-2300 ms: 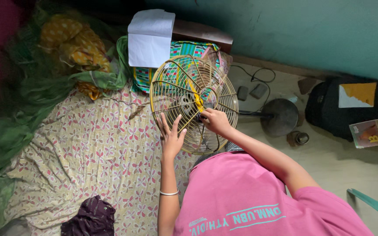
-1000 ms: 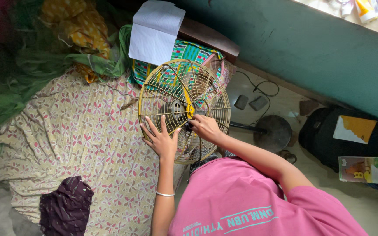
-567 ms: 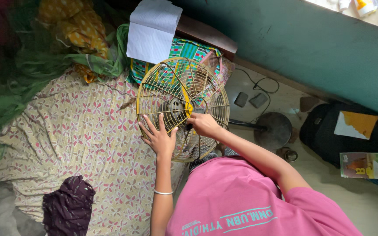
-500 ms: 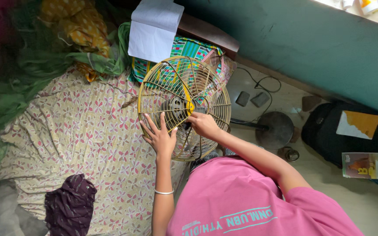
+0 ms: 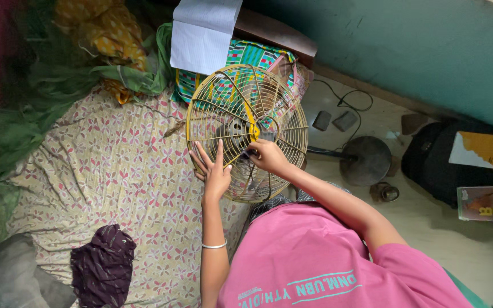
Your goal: The person cleans a circular wire fan guard by hand, using a small black cloth to wipe the dust from each individual wire segment.
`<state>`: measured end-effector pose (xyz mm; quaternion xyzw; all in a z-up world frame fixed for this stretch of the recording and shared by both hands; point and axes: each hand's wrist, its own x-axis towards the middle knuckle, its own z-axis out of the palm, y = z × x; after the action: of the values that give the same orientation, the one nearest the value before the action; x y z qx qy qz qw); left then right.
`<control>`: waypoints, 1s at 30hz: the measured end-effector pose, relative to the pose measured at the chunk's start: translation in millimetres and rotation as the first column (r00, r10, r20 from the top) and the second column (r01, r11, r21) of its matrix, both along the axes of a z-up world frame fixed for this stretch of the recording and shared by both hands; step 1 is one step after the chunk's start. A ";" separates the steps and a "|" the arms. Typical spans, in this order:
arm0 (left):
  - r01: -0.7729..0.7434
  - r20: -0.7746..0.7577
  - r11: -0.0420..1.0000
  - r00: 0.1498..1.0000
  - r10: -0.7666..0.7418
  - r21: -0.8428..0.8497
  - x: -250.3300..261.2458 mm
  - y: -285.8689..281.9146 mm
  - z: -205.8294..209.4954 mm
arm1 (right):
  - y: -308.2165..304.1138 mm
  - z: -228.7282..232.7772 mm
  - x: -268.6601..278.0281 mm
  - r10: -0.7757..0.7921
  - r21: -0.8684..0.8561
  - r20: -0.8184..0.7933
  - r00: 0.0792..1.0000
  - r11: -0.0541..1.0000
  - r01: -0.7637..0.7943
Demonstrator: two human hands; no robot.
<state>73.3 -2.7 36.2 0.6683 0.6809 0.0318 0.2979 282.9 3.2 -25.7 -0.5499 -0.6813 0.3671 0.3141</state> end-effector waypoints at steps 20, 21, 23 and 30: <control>0.187 0.201 0.980 0.959 -0.198 0.069 -49.3 4.2 -43.4 | -20.8 12.1 -40.4 -0.178 0.109 0.227 0.958 0.982 0.156; 0.201 0.192 0.976 0.958 -0.213 0.080 -53.5 0.3 -44.9 | -29.6 12.7 -48.9 -0.231 0.108 0.204 0.951 0.971 0.213; 0.240 0.210 0.961 0.941 -0.265 0.138 -61.9 -0.1 -50.2 | -41.2 9.1 -58.4 -0.299 0.138 0.129 0.945 0.950 0.281; 0.359 0.218 0.931 0.905 -0.365 0.070 -78.7 6.0 -40.9 | -67.1 -11.6 -54.3 -0.286 0.165 0.337 0.897 0.956 0.243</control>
<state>-5.5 3.3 -4.8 0.7791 0.5061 0.0618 0.3648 228.6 -63.8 -37.3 -0.6752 -0.6665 0.1737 0.2642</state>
